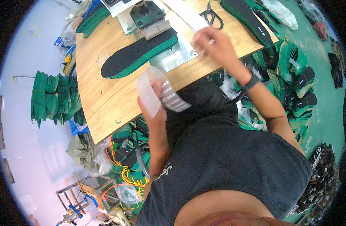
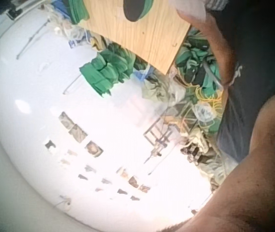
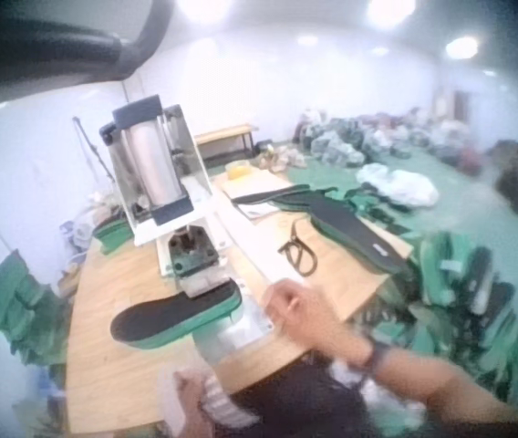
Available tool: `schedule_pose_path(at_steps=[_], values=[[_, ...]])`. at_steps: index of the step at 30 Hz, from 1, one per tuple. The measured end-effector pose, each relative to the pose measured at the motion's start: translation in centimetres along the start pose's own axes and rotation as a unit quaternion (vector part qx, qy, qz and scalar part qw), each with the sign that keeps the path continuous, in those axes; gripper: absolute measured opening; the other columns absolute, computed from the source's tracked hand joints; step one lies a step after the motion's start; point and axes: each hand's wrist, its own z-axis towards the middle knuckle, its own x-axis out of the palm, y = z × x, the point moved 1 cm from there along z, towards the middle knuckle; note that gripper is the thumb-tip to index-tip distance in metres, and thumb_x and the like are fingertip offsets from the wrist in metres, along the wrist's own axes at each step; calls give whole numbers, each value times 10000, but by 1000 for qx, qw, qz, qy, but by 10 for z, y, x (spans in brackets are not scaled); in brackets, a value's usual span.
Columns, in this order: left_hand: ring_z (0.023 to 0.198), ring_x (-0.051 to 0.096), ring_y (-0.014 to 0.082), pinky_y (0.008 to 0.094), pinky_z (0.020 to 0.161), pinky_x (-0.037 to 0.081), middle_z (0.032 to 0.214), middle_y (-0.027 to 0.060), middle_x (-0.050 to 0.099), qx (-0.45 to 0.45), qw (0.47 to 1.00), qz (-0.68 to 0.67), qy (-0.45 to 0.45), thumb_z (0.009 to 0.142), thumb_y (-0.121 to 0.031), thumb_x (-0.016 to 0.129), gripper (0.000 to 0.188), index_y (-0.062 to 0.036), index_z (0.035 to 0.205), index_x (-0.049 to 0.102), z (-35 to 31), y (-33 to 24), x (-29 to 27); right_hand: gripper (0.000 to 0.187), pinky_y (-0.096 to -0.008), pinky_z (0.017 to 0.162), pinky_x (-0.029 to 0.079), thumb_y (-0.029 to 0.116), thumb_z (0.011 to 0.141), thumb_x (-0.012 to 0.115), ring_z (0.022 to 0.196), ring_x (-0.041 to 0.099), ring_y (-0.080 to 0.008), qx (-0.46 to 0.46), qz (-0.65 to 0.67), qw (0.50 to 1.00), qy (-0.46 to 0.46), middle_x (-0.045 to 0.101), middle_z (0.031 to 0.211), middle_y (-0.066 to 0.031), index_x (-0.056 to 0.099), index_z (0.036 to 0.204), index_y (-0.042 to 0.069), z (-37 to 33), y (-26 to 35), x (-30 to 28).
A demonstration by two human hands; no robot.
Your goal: The person organizes stacks of green shoe insoles, cuts out small stickers from a sheet with scissors, and places them onto the top of the insole stacks.
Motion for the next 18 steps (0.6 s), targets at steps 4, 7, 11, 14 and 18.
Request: schedule_pose_path(at_steps=[4, 7, 11, 14, 18], values=[[617, 568, 77, 211, 551, 466, 736, -10, 604, -129, 984, -18, 118, 861, -119, 571, 73, -74, 912, 598, 25, -3, -14, 350, -243, 522, 489, 292, 889, 601, 646, 601, -113, 82, -219, 972, -12, 640, 778, -68, 556, 1043, -19, 77, -77, -55], [595, 553, 70, 199, 534, 431, 723, -5, 605, -195, 959, 6, 204, 864, -100, 582, 72, -48, 899, 618, 28, -17, -4, 368, -249, 521, 479, 289, 881, 610, 640, 594, -121, 87, -401, 910, 57, 629, 768, -63, 546, 1036, -38, 110, -110, -63], [605, 545, 56, 188, 551, 417, 709, -2, 612, -174, 909, 173, 337, 886, -117, 569, 101, -33, 875, 624, 36, -18, -7, 362, -328, 607, 512, 225, 833, 620, 761, 631, -204, 131, -384, 899, 164, 638, 835, -184, 582, 1032, -74, 129, -77, -45], [617, 544, 53, 191, 558, 415, 727, 5, 623, -165, 913, 171, 333, 885, -132, 578, 115, -26, 873, 622, 38, -26, 0, 308, -403, 589, 514, 194, 716, 686, 688, 656, -315, 151, -353, 915, 125, 640, 729, -247, 619, 791, -98, 128, -55, -41], [656, 576, 87, 224, 617, 476, 802, 37, 636, -130, 951, -11, 280, 912, -116, 549, 132, -7, 942, 617, 38, -18, 5, 278, -448, 681, 485, 189, 735, 629, 779, 619, -383, 30, -485, 872, 56, 630, 787, -247, 610, 853, -62, 143, -123, -74]])
